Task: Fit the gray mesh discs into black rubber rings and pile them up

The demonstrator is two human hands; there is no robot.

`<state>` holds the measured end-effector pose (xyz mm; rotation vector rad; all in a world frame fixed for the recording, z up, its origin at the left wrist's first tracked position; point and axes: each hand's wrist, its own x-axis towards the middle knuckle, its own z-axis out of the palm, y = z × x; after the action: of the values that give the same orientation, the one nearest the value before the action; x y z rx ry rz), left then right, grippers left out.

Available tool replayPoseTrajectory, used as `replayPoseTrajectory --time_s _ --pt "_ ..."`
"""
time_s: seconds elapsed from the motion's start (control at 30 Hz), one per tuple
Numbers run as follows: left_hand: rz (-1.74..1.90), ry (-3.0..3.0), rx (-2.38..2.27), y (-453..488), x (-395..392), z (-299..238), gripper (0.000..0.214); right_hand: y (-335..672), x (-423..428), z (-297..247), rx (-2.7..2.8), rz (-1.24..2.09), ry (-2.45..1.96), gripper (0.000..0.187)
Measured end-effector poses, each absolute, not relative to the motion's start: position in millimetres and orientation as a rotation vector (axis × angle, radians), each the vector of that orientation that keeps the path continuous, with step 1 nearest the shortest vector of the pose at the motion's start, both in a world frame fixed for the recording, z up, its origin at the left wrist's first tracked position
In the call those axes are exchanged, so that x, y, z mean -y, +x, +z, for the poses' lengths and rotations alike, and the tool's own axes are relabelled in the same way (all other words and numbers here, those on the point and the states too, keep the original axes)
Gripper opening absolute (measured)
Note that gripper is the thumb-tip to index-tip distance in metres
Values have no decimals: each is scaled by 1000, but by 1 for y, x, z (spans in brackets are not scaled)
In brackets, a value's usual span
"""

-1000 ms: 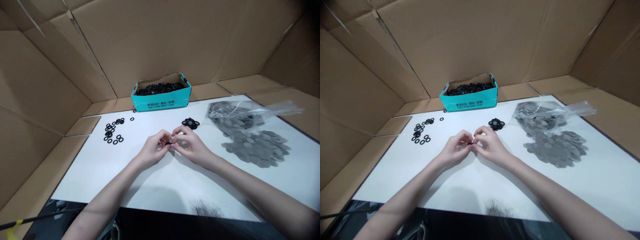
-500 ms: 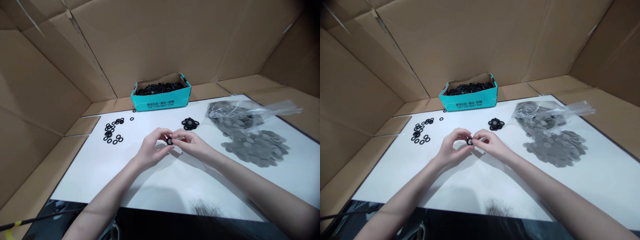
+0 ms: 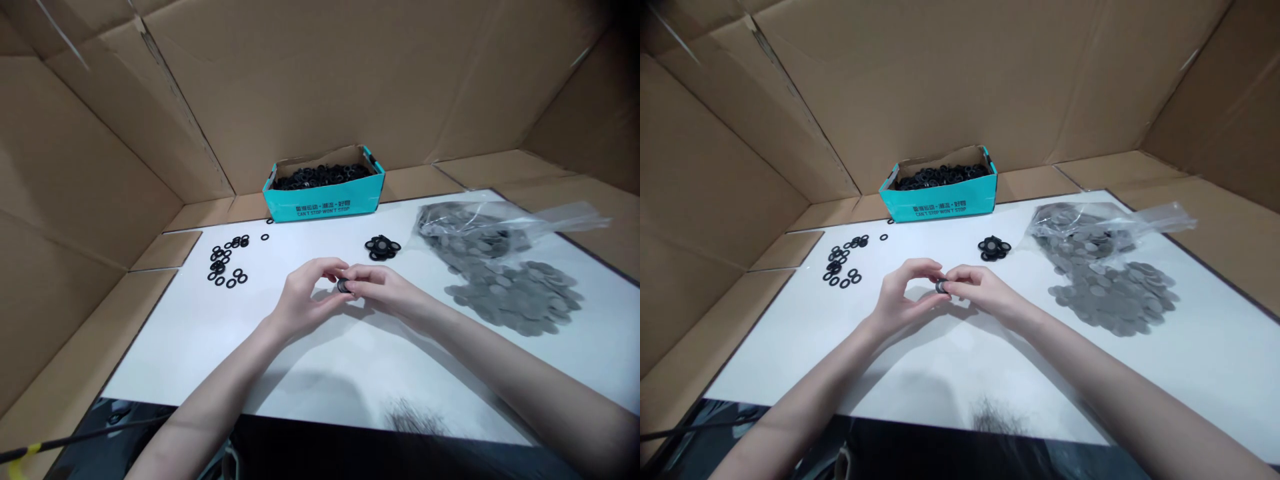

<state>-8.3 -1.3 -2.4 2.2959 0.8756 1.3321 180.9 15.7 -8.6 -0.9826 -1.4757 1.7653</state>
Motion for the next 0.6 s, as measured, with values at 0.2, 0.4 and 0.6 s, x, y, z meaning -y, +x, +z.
replayPoseTrajectory --time_s 0.2,0.4,0.6 --pt "1334 2382 -852 -8 2 -2 29 180 -18 -13 1536 1685 -950 34" --pt "1285 2430 -804 -9 1 0 29 181 -18 -11 1591 1655 -969 31" --pt "1206 2391 -794 -11 1 0 31 182 -18 -13 1618 1640 -948 29"
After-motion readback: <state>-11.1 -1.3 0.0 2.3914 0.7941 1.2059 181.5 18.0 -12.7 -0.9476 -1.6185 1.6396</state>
